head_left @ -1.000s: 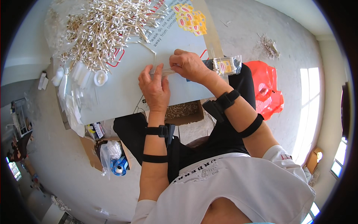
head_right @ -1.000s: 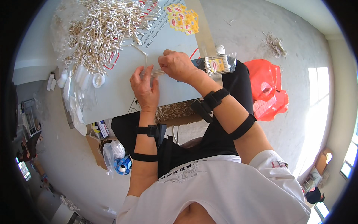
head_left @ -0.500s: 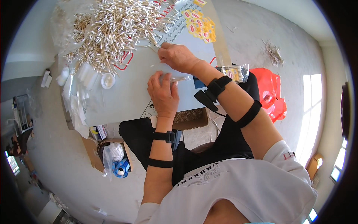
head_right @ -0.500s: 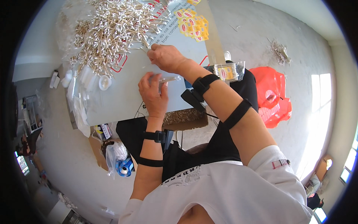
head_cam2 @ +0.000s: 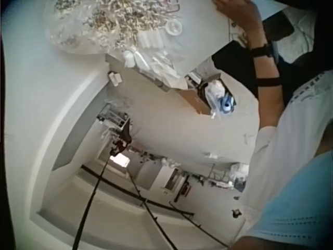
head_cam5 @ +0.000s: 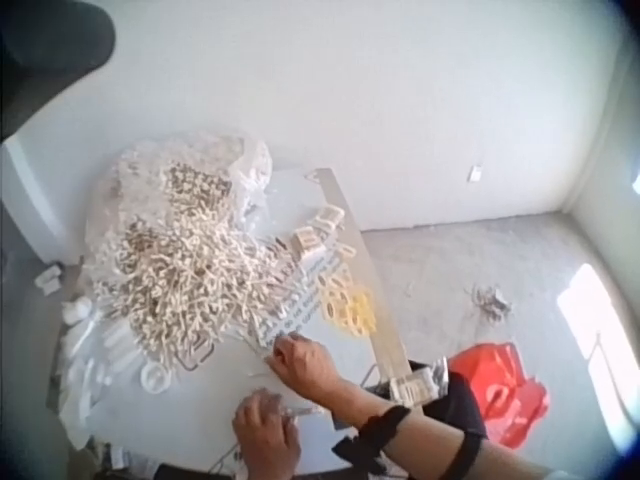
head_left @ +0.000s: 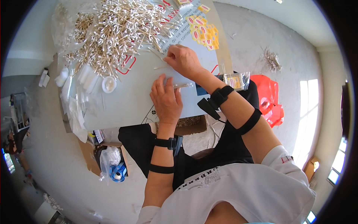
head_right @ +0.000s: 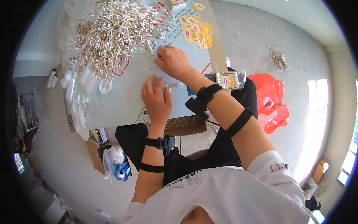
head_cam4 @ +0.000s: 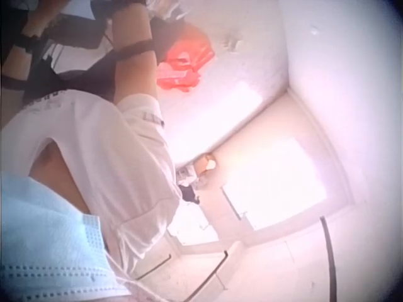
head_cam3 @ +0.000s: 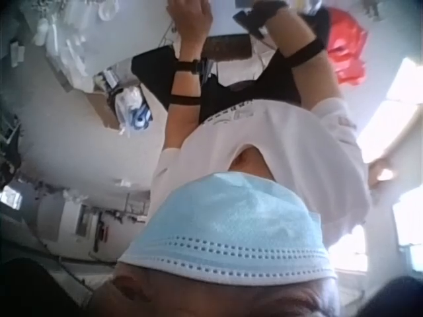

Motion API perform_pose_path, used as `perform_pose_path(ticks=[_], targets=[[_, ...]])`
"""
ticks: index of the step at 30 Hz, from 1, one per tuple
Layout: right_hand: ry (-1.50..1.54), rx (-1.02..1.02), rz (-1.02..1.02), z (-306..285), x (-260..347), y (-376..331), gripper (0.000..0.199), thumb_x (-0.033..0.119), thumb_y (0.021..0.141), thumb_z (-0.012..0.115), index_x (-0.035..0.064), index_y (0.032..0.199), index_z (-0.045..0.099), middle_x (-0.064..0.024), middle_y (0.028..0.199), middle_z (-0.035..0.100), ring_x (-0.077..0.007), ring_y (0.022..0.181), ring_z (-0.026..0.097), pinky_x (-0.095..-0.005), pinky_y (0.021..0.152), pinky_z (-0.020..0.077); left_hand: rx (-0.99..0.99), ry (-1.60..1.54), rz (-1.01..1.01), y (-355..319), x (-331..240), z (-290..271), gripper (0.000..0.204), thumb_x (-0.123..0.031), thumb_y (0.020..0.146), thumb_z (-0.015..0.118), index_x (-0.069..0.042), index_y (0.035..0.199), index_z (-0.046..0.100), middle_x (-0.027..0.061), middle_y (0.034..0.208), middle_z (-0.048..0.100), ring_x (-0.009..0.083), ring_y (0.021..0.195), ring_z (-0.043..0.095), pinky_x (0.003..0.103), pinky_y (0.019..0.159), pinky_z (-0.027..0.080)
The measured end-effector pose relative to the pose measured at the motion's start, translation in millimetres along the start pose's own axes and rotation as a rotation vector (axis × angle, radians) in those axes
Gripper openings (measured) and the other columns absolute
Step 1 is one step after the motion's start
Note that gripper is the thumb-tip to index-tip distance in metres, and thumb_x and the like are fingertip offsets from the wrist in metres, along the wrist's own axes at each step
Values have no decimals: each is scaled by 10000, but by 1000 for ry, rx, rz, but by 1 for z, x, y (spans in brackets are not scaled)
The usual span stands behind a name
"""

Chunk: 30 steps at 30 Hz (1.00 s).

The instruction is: Manually counting and packing bundles of cotton swabs into small plastic packages and placing them in a box.

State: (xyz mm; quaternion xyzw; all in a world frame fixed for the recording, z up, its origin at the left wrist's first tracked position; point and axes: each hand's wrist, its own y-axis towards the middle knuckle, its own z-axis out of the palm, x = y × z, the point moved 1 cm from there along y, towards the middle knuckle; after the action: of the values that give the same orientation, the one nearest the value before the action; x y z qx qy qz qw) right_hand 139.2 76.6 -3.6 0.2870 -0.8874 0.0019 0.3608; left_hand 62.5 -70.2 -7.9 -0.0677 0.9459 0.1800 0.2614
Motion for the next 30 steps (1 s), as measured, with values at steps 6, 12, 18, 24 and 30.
perform_pose_path(ticks=[6,12,18,24,30], targets=[[-162,-68,132,16,4,37,183,216,792,643,34,803,628,-131,821,663,-348,794,654,-433,696,523,49,44,-3,2,-2,3,461,-111,801,672,-64,1239,536,136,1371,458,359,1252,421,486,986,358],[-127,-18,149,5,-12,23,138,176,786,629,41,761,632,-143,732,654,-345,725,635,-438,650,498,61,48,-6,0,1,4,461,-124,812,654,-82,1252,524,126,1387,458,358,1264,416,490,983,353],[-27,135,179,-18,-16,5,113,171,773,598,73,736,640,-129,778,669,-339,756,642,-449,670,503,40,75,20,0,1,5,452,-146,822,646,-61,1251,532,143,1391,465,344,1283,408,476,995,337],[-12,153,-21,-13,-10,2,117,178,768,638,62,753,627,-111,738,651,-318,723,639,-413,644,499,37,66,6,1,0,5,441,-151,826,637,-80,1249,534,126,1382,471,353,1266,418,488,994,347],[-32,72,-11,0,6,14,117,173,770,654,65,750,612,-91,742,639,-311,735,636,-412,630,496,49,73,8,-1,1,5,447,-142,819,652,-63,1243,532,134,1394,461,336,1284,410,475,987,338]])
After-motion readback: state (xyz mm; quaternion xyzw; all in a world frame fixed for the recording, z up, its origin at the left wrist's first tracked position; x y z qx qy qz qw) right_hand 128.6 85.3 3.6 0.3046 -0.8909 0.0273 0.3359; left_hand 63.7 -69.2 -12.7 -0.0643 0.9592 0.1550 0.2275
